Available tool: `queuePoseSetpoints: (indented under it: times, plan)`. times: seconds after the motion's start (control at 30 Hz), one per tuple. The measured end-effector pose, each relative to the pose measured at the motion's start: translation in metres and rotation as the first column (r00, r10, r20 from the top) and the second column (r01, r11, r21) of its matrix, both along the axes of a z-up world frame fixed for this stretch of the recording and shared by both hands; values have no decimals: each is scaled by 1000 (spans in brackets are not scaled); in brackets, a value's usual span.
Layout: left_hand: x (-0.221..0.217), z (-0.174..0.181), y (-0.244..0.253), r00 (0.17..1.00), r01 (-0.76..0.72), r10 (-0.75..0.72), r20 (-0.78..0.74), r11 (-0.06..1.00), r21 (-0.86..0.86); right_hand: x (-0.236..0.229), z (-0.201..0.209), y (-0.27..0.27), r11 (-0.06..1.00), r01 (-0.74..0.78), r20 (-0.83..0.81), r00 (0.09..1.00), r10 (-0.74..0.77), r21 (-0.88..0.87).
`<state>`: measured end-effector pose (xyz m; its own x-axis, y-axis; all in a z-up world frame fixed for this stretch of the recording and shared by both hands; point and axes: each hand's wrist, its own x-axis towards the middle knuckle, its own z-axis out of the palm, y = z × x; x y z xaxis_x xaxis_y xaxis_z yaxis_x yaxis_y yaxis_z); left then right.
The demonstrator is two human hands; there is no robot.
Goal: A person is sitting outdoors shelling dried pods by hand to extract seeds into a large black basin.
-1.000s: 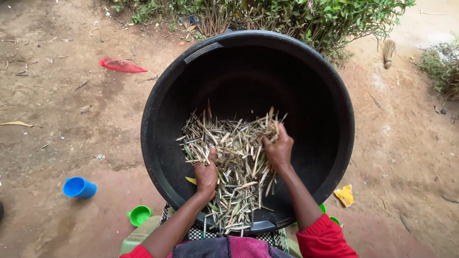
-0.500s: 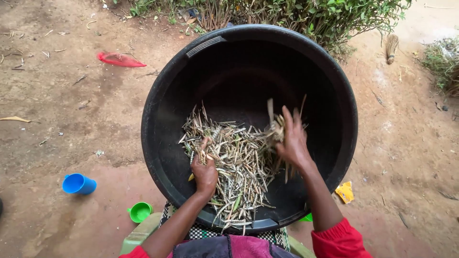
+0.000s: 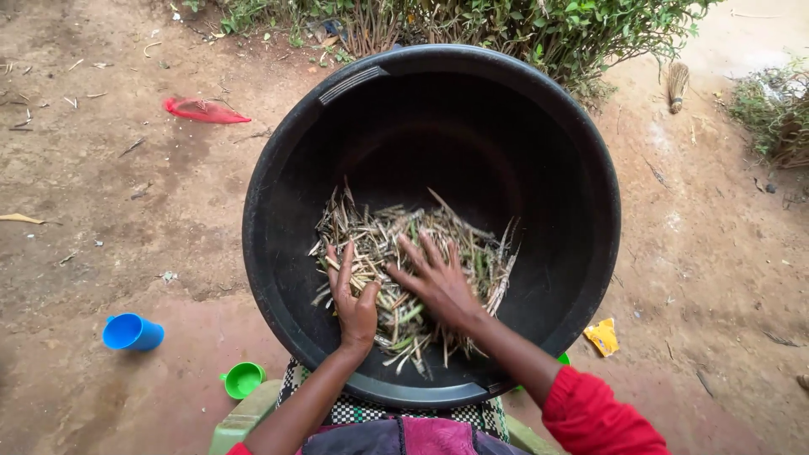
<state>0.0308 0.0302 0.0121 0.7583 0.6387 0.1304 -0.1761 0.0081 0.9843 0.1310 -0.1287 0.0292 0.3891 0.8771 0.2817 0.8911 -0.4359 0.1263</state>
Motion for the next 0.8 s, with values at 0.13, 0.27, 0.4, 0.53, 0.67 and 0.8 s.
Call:
queuePoseSetpoints:
  times: [0.13,0.27,0.4,0.53,0.67,0.8]
  plan:
    - [-5,9,2,1000,-22,23,-16,999,32,91,3,-2,970,-144,471,882,38,193]
    - [-1,3,4,998,-46,51,-33,989,138,163,20,-42,957,52,338,929,-152,287]
    - [1,0,2,999,-51,53,-6,978,203,185,29,-76,922,215,284,907,-311,322]
    - [1,3,3,998,-66,67,4,973,220,190,13,-96,911,279,263,894,-362,303]
    - [3,4,5,994,-106,100,37,960,259,186,-1,-100,863,363,41,915,-401,352]
    - [2,15,3,992,-116,97,78,948,296,184,-16,-99,722,537,-228,842,-489,436]
